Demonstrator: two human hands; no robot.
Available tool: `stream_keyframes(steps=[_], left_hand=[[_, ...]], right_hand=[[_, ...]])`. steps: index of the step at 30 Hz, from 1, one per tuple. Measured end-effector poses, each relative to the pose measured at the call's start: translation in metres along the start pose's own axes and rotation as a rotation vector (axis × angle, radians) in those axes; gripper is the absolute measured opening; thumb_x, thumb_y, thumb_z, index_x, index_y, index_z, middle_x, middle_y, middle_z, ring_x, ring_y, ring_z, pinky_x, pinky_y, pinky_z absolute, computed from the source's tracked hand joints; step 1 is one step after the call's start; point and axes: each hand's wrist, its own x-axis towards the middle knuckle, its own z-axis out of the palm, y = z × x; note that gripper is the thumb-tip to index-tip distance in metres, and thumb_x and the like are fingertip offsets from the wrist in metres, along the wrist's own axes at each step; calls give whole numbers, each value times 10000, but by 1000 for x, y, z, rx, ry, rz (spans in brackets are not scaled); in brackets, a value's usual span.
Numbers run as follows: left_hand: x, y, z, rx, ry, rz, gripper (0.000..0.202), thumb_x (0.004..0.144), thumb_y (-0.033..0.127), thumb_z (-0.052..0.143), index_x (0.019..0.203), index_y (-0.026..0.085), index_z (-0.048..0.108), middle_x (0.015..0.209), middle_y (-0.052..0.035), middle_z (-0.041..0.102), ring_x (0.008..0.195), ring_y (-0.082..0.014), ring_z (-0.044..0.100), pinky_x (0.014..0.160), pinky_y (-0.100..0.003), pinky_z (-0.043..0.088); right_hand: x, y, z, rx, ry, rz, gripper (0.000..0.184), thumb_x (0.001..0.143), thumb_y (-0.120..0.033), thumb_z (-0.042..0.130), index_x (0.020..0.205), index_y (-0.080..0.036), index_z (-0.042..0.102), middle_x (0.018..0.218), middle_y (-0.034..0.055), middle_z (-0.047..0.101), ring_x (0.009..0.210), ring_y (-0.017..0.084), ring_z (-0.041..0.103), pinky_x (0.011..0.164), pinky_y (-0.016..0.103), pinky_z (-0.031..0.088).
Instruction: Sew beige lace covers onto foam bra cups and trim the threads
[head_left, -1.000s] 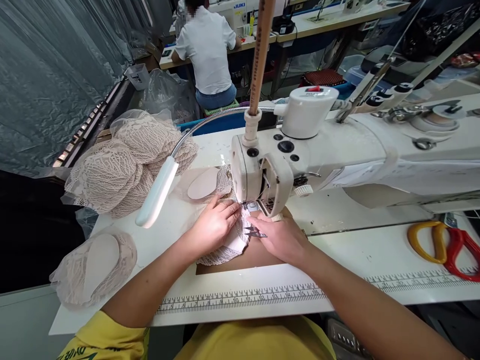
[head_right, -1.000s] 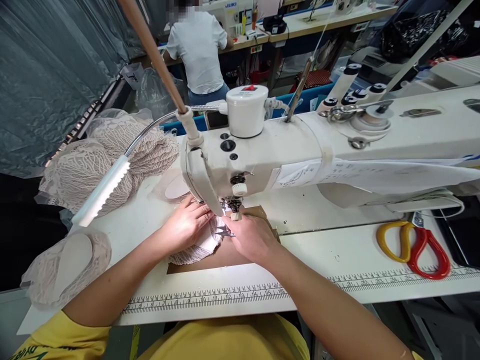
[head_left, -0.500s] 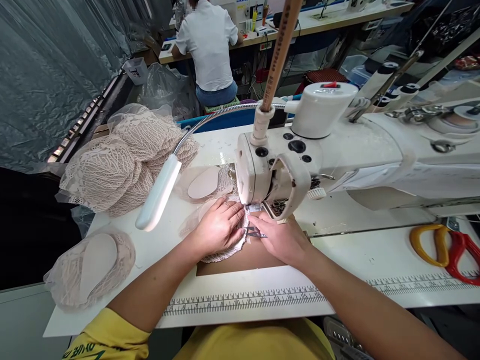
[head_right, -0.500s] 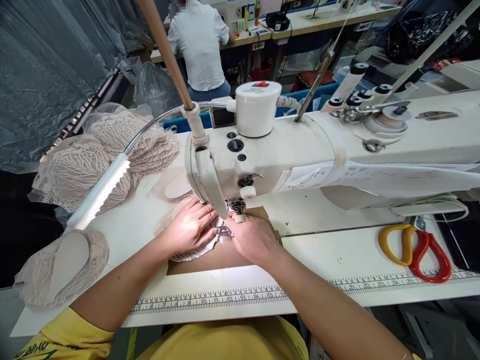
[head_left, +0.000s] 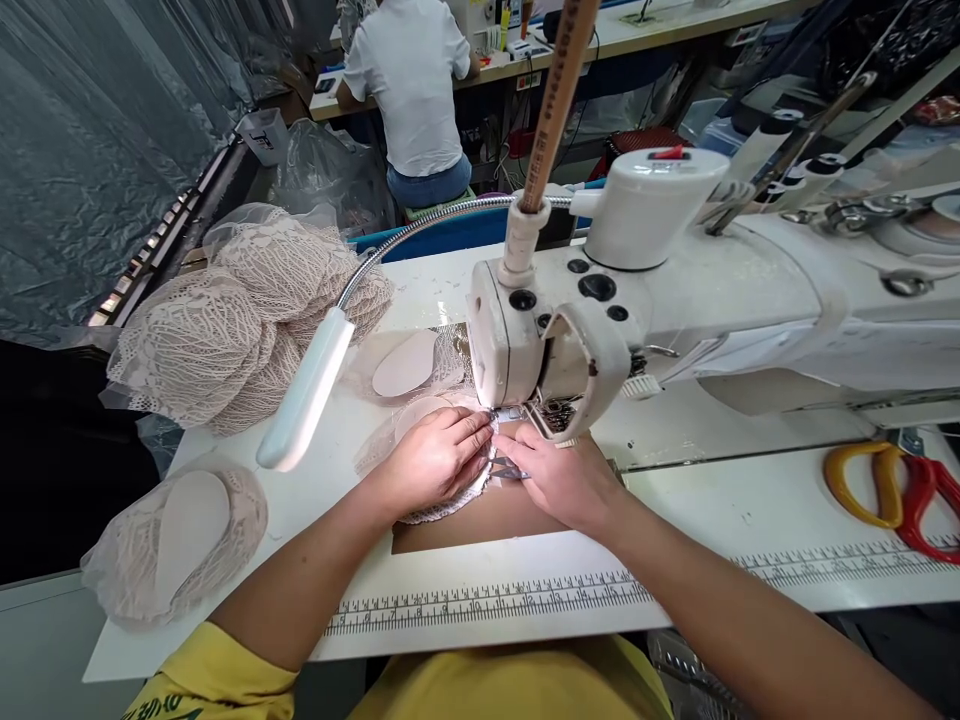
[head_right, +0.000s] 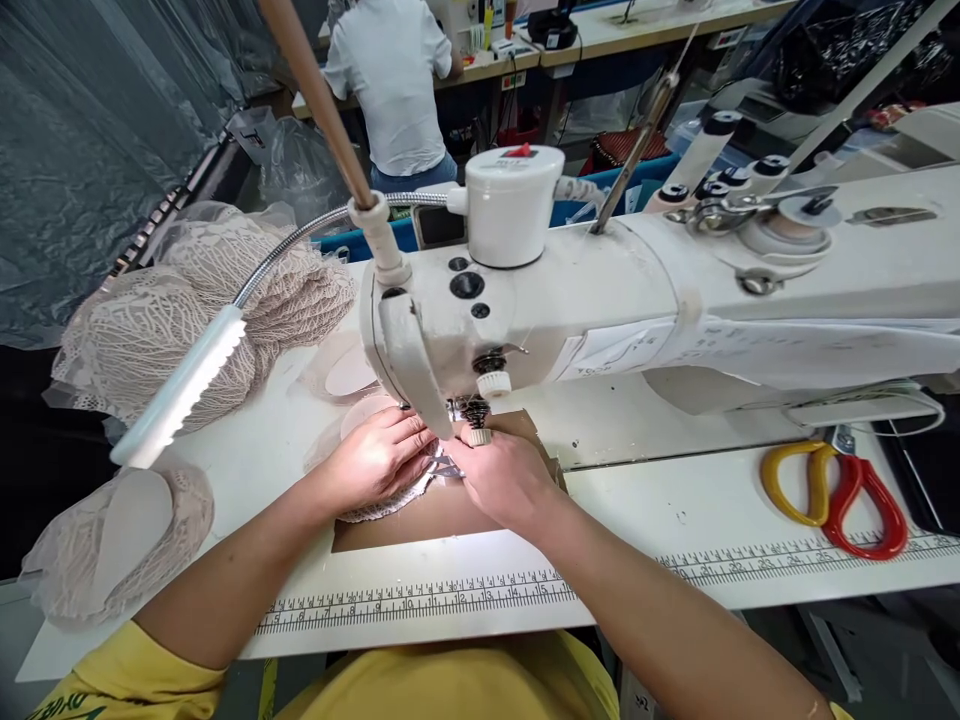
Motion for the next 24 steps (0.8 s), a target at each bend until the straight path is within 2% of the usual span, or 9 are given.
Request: stream_keyframes(steps=[4,9,16,24], left_hand=[[2,1,-1,1,2,-21,297,939,245,433,1139,113,609,1116,-153,652,1012,-243,590,856,-404,508],[6,4,-3,35,-17,-50,294,945,246,407,1059,107,640,1049,-153,663,927,-237,603,826,-409,508],[6,2,-3,46,-28,-66,284,942,248,403,1013,124,649,1044,-139,656,947,-239,590,857,-428,495],[1,-3,-2,-29,1,-58,295,941,242,433,1172,166,601,1137,-138,639,1012,-233,574,866,-418,493]], right_hand=[[1,-1,0,2,-27,35,354,870,-148,419,1101,-267,658,949,46,682,737,175,572,606,294,324],[4,-2,3,-30,-29,91,361,890,-175,401,1165,-248,622,884,61,676,755,197,567,605,307,319],[3,-2,4,-16,6,101,380,892,-175,419,1223,-231,596,922,62,674,768,189,565,635,306,338],[0,-5,-1,-3,31,21,360,852,-131,448,1122,-267,644,962,13,688,730,158,563,661,297,345]])
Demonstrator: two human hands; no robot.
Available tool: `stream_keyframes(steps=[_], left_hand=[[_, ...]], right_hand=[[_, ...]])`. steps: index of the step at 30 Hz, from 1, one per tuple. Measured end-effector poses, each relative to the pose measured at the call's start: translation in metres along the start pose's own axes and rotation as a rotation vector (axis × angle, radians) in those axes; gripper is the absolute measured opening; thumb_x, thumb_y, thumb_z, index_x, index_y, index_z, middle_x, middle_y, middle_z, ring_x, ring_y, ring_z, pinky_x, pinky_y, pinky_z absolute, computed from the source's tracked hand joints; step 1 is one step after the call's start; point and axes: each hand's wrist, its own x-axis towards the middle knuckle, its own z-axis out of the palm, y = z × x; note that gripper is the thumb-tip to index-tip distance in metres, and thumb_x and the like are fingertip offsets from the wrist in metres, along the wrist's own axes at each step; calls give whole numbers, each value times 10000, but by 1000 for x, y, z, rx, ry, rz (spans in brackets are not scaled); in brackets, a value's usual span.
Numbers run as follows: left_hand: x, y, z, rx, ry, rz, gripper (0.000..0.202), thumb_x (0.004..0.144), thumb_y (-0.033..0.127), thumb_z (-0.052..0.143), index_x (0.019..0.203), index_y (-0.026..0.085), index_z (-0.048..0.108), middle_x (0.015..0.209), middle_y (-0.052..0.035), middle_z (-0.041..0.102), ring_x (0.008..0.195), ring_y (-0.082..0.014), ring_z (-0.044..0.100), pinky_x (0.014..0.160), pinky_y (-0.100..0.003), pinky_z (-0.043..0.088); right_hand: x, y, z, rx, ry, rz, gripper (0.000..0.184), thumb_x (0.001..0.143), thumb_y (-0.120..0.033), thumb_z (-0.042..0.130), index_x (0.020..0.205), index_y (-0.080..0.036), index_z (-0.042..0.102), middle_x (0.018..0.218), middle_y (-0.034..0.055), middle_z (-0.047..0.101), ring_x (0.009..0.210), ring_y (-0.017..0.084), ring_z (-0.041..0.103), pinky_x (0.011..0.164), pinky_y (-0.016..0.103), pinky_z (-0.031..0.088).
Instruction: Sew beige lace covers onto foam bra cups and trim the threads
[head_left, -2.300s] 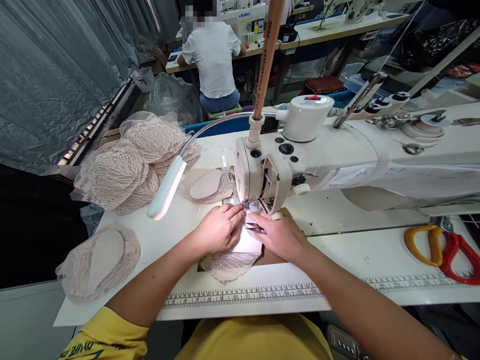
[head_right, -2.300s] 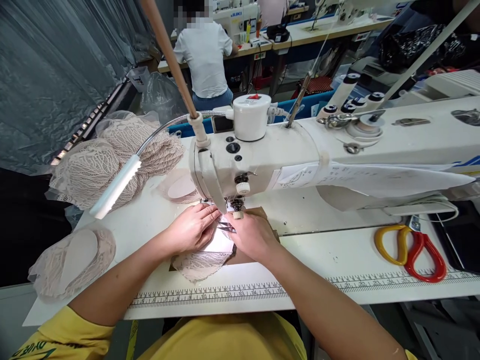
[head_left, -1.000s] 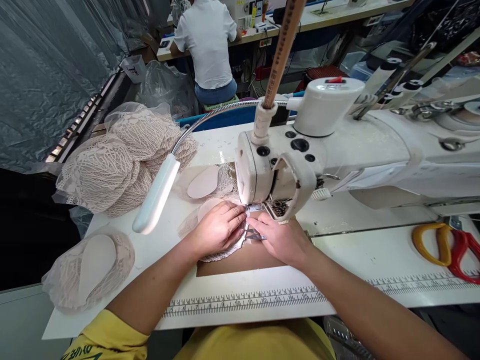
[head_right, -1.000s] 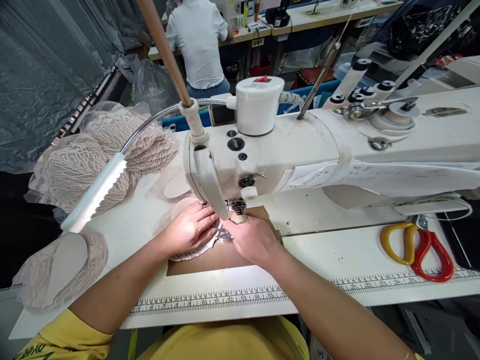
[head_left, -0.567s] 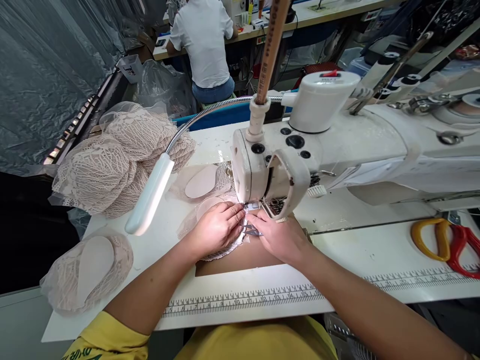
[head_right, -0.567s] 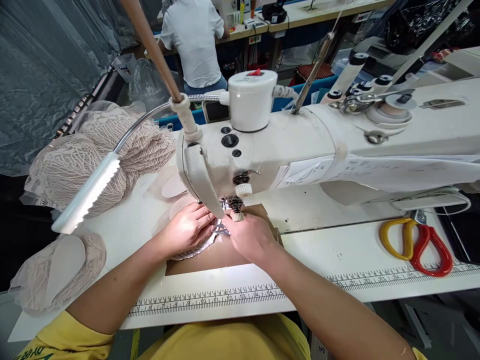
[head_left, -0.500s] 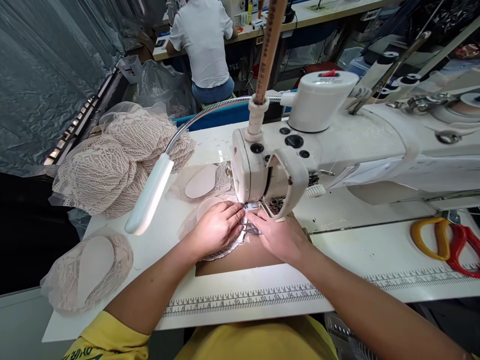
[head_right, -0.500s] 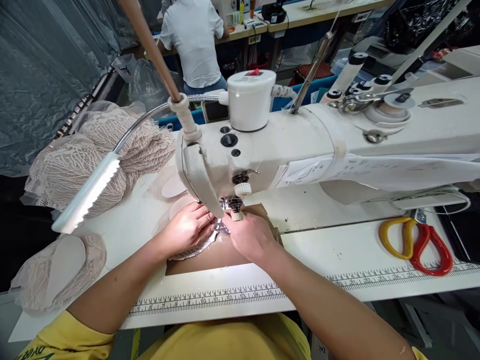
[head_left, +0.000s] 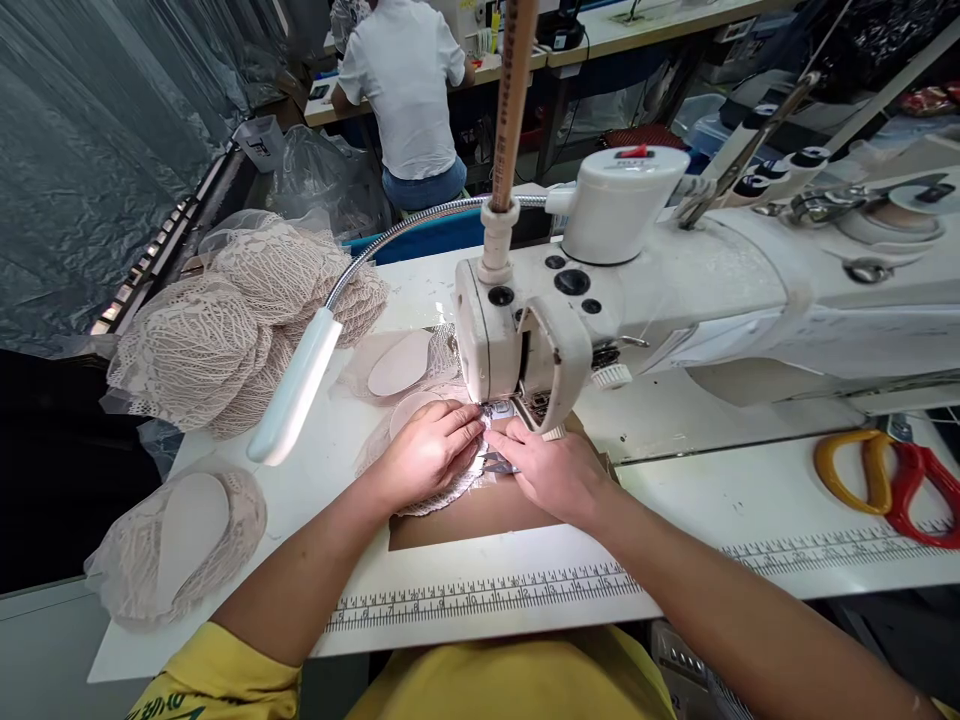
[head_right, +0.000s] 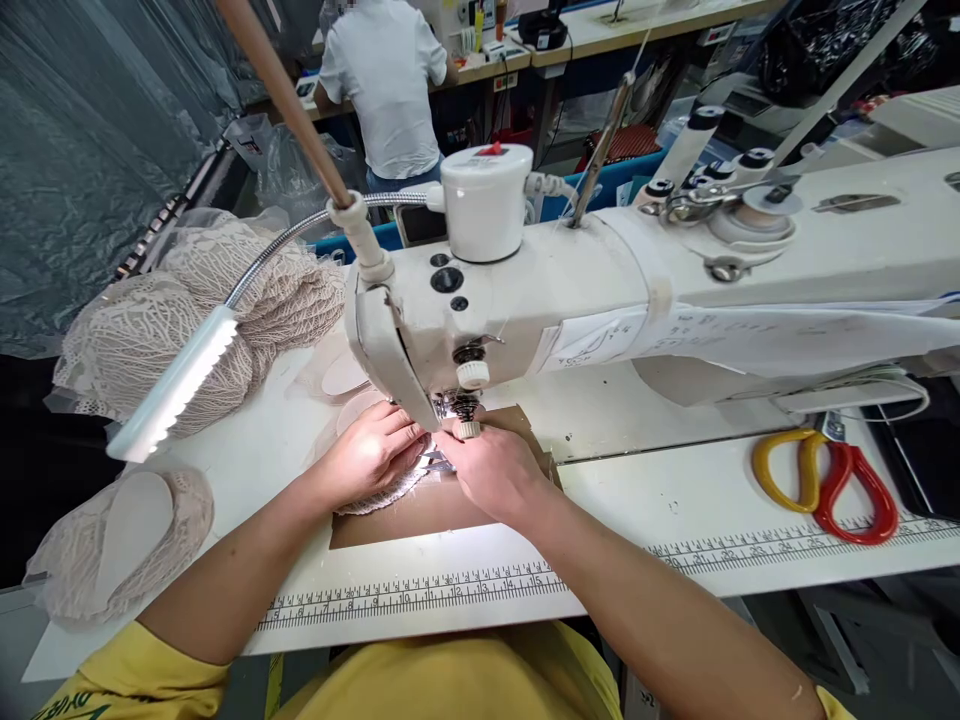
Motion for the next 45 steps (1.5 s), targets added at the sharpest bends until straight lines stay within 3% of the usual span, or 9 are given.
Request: stream_keyframes(steps=[7,14,21,28,34,39,45], left_hand=[[3,5,5,90,-36,-41,305,962,243,380,1036,137,656,1039,-132,662,866,-211,573,775,-388,496],[3,7,5,120,-54,-60,293,961,231,374,1038,139,642,1054,-130,647,859,-215,559,782,-392,486],[-4,6,5,113,-52,-46,281,954,249,422,1147,148,601,1117,-126,638,941,-227,555,816,-380,463],[-2,7,3,109,-64,-41,279,953,232,418,1110,140,630,1107,-116,659,932,-222,550,815,-363,453],[3,6,1,120,-89,-87,294,965,242,381,1024,150,655,1037,-112,666,885,-214,548,794,-364,440],[5,3,1,124,-64,-113,296,958,240,390,969,145,671,964,-110,669,870,-219,545,792,-369,443],[4,0,3,100,-13,-113,285,950,230,395,1031,145,655,977,-123,664,905,-235,543,804,-392,455]], right_hand=[[2,0,1,-9,-27,51,340,876,-130,409,1085,-250,648,908,41,676,746,170,555,642,300,330],[2,3,3,-11,-18,94,381,891,-129,376,1157,-240,626,881,56,673,733,183,549,627,304,333],[-2,6,2,5,17,-33,365,834,-99,453,1101,-259,644,937,14,676,756,150,555,655,274,339],[-2,5,4,-49,64,-16,314,828,-101,471,1028,-247,665,904,1,674,715,136,543,626,277,318],[0,6,9,-74,50,60,375,857,-110,421,1145,-232,627,819,20,660,678,156,534,585,296,301],[2,6,12,-66,37,92,431,868,-104,385,1213,-249,599,862,30,678,698,170,551,568,304,302],[2,6,12,-51,24,88,447,852,-109,410,1227,-261,599,886,30,682,713,176,563,571,302,321]])
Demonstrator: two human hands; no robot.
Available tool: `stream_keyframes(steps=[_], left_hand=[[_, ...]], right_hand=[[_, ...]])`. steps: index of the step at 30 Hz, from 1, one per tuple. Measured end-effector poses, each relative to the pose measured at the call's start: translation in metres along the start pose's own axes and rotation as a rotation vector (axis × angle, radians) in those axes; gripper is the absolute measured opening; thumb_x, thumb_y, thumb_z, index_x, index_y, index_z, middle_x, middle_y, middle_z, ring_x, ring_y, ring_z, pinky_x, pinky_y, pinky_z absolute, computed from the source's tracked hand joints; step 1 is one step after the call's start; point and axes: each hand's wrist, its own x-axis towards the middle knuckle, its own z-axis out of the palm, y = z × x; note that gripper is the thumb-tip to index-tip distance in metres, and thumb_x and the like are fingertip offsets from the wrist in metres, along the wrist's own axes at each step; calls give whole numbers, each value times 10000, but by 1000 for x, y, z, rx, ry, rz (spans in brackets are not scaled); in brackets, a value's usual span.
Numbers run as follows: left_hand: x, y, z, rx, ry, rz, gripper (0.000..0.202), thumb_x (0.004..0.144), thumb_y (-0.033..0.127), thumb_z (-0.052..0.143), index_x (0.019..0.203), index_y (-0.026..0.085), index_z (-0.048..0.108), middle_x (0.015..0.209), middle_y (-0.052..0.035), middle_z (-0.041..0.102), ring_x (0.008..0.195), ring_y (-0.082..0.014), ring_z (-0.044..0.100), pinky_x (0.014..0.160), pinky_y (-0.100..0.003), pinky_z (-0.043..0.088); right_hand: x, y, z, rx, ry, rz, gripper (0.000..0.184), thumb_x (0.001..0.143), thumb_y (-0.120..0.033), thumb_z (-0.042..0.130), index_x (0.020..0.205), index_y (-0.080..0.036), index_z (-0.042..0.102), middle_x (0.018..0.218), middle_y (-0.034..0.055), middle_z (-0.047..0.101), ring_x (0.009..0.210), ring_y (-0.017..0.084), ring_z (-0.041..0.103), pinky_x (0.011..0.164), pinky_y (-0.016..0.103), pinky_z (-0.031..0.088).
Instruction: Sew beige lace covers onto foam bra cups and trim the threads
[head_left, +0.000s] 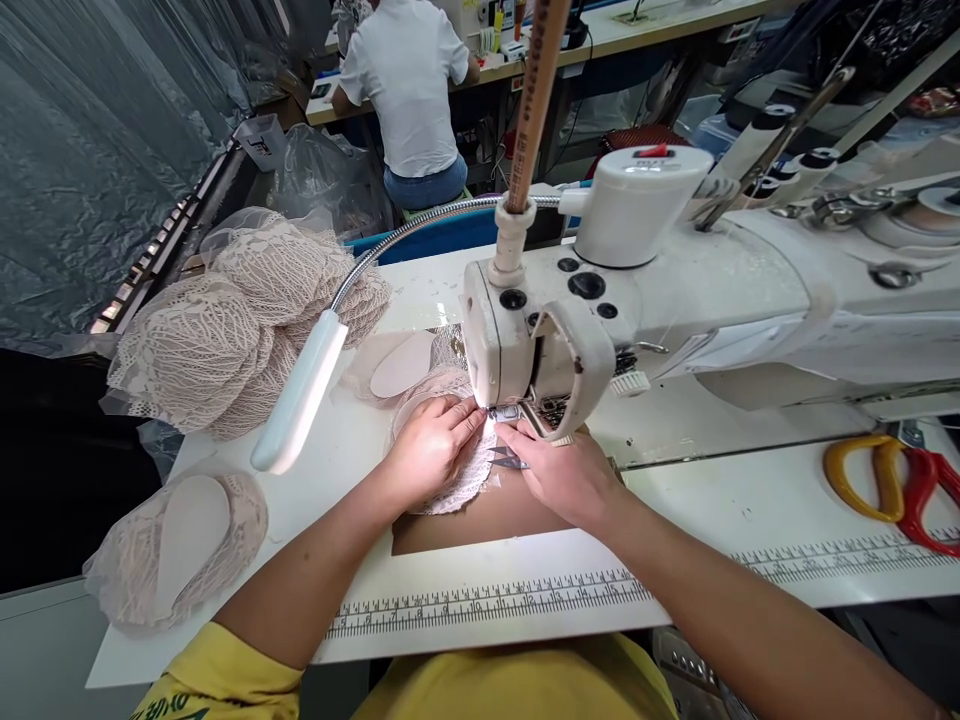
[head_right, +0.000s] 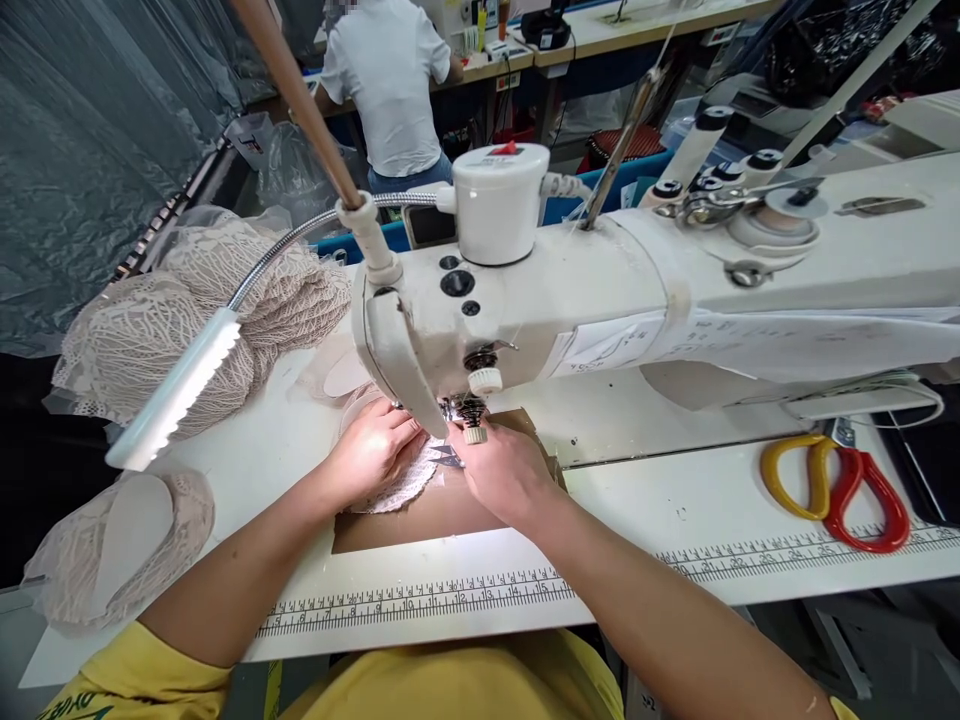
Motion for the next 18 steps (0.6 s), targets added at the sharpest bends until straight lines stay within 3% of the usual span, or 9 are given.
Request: stream_keyframes(steps=[18], left_hand=[[-1,-2,3,-25,80,12,223,924,231,442,964,150,646,938,-112,647,906,-236,551,786,-385,462]], right_hand=[[-1,0,0,-20,29,19,476,832,-95,409,1225,-283,599,935,32,685,687,166,568,563,291,331]])
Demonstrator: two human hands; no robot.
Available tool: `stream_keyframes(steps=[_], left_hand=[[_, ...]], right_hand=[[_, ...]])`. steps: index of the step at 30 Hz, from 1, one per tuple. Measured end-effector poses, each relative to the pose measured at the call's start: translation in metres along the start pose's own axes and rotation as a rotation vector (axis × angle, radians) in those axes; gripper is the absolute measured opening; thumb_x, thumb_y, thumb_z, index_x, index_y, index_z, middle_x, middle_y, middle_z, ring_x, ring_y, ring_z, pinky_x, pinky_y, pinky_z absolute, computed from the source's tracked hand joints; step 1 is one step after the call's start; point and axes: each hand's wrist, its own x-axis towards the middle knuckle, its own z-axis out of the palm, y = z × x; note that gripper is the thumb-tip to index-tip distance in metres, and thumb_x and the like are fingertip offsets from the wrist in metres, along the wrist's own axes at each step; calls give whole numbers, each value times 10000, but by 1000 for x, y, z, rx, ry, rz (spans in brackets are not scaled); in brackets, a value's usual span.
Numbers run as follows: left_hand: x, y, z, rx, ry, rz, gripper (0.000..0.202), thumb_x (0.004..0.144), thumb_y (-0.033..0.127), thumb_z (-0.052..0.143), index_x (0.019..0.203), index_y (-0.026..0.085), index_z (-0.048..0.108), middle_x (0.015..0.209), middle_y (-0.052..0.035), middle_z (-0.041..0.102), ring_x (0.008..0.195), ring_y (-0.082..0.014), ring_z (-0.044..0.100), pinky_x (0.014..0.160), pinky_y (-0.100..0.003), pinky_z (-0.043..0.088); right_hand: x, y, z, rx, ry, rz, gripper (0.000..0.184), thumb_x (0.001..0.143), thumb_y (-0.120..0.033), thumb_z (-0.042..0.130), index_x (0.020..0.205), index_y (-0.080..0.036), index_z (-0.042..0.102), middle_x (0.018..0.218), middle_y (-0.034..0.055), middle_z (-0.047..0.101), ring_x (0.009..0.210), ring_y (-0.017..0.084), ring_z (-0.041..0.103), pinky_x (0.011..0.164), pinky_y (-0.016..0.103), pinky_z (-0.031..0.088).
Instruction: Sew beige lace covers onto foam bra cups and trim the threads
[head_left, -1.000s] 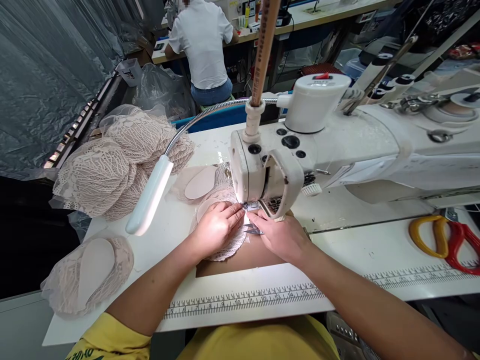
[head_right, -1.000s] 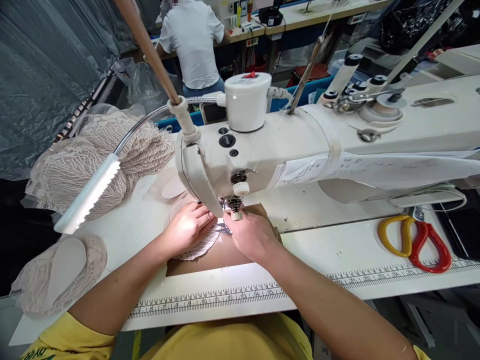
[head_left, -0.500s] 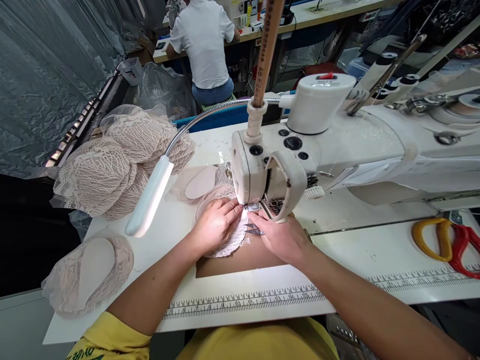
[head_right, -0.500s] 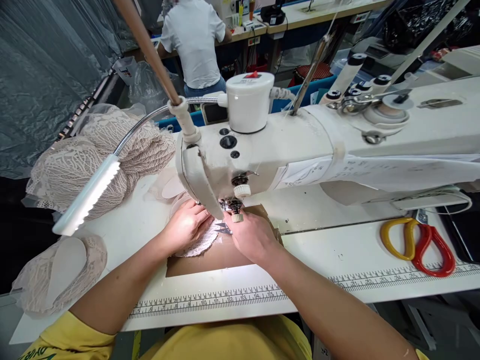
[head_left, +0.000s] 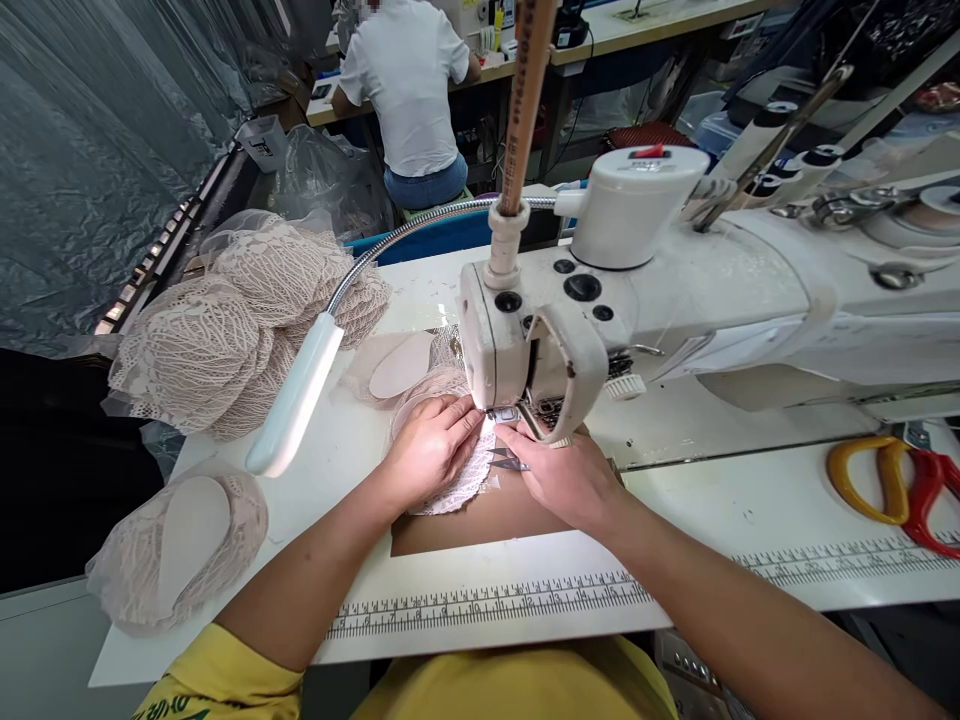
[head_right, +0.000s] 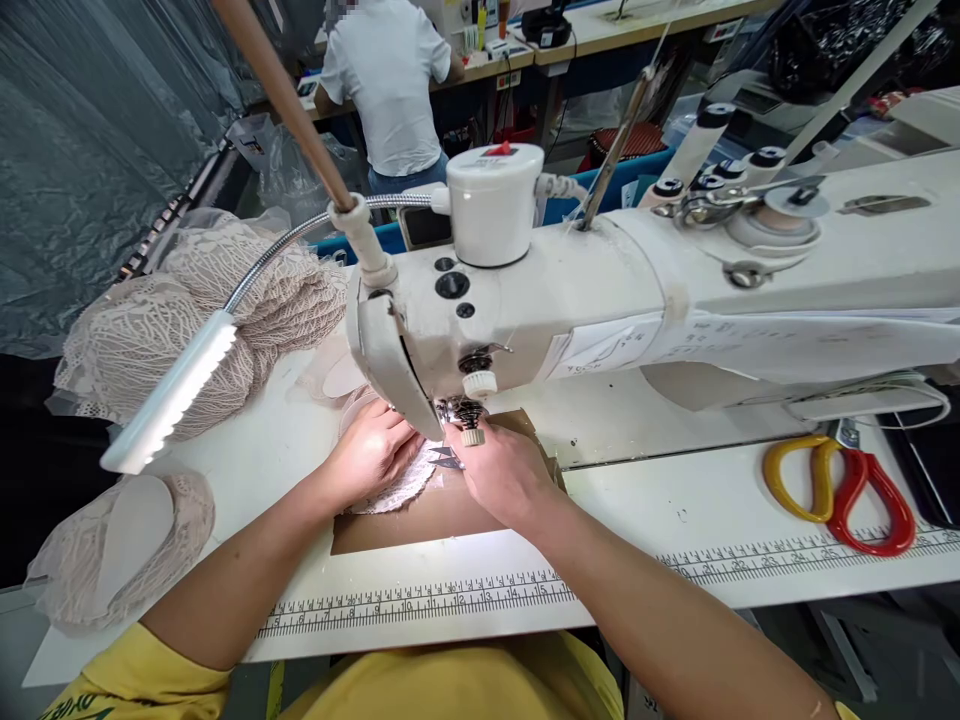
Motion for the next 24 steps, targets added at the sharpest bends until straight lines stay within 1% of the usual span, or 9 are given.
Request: stream_keyframes(steps=[4,7,10,12,15,18,19,21,24], left_hand=[[-1,0,-1,-11,-5,-16,222,923,235,441,983,147,636,973,-123,634,945,-244,555,805,-390,466],[-2,0,-2,-11,-25,-57,256,919,243,432,1082,145,603,1053,-141,606,973,-252,555,808,-393,470],[-2,2,-4,28,-50,-118,335,896,269,463,1187,131,557,1100,-151,578,974,-265,545,814,-403,473],[-3,7,-10,71,-83,-185,333,882,292,487,1152,121,581,1062,-149,584,946,-275,543,811,-416,473],[-7,22,-29,37,-229,-277,303,874,348,508,1007,112,642,957,-141,599,878,-271,556,758,-401,485],[-15,39,-53,-215,-392,-284,284,875,372,520,988,152,659,875,-89,605,785,-212,580,674,-318,494],[-18,42,-59,-290,-386,-297,273,875,365,527,1016,169,655,871,-72,606,761,-193,585,655,-296,492],[-24,44,-66,-352,-274,-353,287,861,354,554,1086,196,635,909,-60,615,778,-185,595,663,-288,496],[-29,35,-64,-385,-136,-401,393,821,372,613,1172,198,603,1049,-85,633,933,-228,602,780,-335,505]], right_hand=[[0,1,1,20,33,3,485,822,-98,427,1238,-283,597,1005,38,694,696,169,584,572,289,365],[1,1,1,66,66,4,446,829,-128,448,1217,-268,619,1027,45,699,716,176,602,597,289,409],[2,1,-1,130,81,44,384,833,-153,468,1146,-256,665,1013,49,710,734,187,620,620,292,451],[2,1,-3,205,78,68,358,841,-154,473,1114,-256,681,988,41,721,759,191,636,642,292,476],[1,3,-6,359,75,49,345,860,-177,495,1151,-252,664,1006,37,727,844,196,658,692,287,505],[0,4,-9,519,78,26,326,890,-261,509,1187,-237,641,1047,44,723,914,200,662,730,288,520],[-1,3,-10,567,74,21,318,900,-292,504,1181,-235,642,1055,45,721,929,201,662,745,292,522],[-2,2,-12,650,59,4,312,915,-348,490,1161,-244,651,1081,43,712,963,202,657,787,306,521],[-2,1,-13,757,23,-41,329,916,-369,487,1180,-242,639,1167,47,677,1042,202,633,865,324,504]])
